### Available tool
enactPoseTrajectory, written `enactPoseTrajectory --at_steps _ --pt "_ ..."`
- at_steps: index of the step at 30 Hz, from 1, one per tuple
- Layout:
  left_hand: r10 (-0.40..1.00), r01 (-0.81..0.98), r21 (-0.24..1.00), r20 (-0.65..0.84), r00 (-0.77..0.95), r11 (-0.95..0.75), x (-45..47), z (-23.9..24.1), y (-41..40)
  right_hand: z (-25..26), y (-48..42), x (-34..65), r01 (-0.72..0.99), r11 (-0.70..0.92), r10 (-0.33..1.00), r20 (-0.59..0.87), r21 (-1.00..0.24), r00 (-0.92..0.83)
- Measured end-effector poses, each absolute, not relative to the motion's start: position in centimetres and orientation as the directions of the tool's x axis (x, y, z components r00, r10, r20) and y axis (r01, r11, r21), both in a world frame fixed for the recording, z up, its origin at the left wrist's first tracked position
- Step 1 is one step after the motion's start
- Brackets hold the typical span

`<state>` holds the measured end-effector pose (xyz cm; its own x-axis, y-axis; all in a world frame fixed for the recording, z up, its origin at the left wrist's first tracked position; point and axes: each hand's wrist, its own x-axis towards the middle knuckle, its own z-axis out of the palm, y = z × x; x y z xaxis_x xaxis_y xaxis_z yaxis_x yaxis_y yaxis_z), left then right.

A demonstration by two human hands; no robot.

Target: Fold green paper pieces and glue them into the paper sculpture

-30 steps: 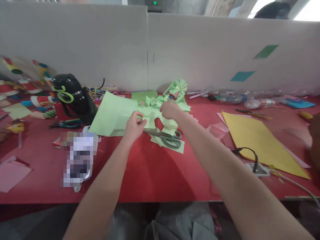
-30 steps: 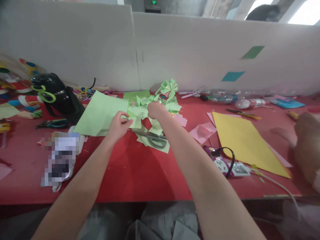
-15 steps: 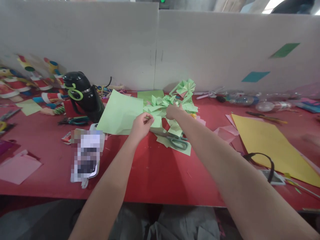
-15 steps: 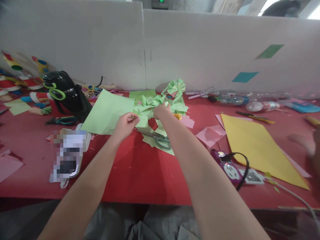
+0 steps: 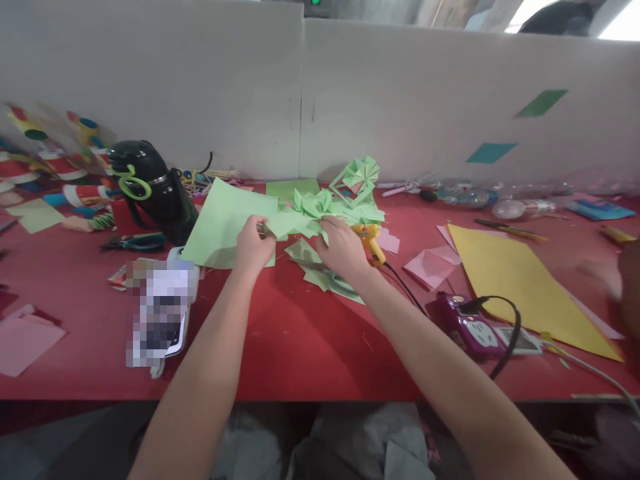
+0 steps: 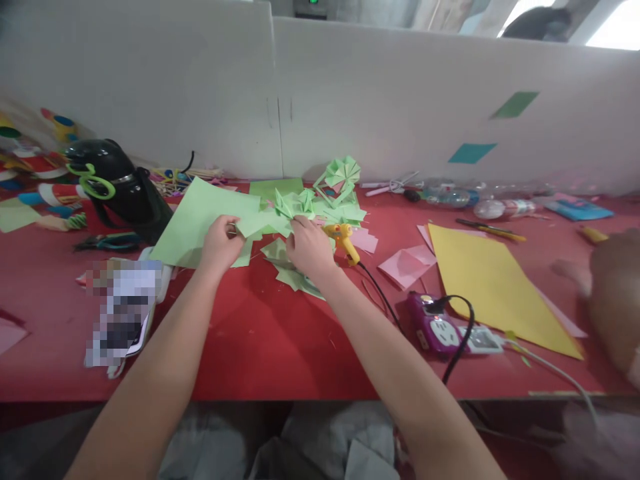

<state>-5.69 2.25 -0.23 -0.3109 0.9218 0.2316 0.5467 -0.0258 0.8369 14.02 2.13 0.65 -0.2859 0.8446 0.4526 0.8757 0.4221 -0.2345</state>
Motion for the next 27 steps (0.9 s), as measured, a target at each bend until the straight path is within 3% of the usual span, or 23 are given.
enactPoseTrajectory --at_steps 8,12,15,27 --pt "0.846 0.599 0.797 0.372 -0.382 -0.08 -6.8 -0.1 2.6 -0.8 -1.0 17.0 0.848 0.43 0.872 0.384 -0.31 -0.303" --pt "0.827 0.56 0.821 0.39 -0.405 -0.113 -6.7 -0.2 2.6 -0.5 -1.3 17.5 0.814 0.402 0.914 0.238 -0.42 -0.329" --pt "0.842 0.544 0.829 0.381 -0.381 -0.129 -6.2 -0.3 2.5 -0.5 -1.5 17.1 0.79 0.385 0.921 0.251 -0.477 -0.297" --pt "0.872 0.52 0.84 0.366 -0.326 -0.158 -5.4 -0.5 2.3 -1.6 -2.3 14.5 0.836 0.481 0.877 0.147 -0.263 -0.458"
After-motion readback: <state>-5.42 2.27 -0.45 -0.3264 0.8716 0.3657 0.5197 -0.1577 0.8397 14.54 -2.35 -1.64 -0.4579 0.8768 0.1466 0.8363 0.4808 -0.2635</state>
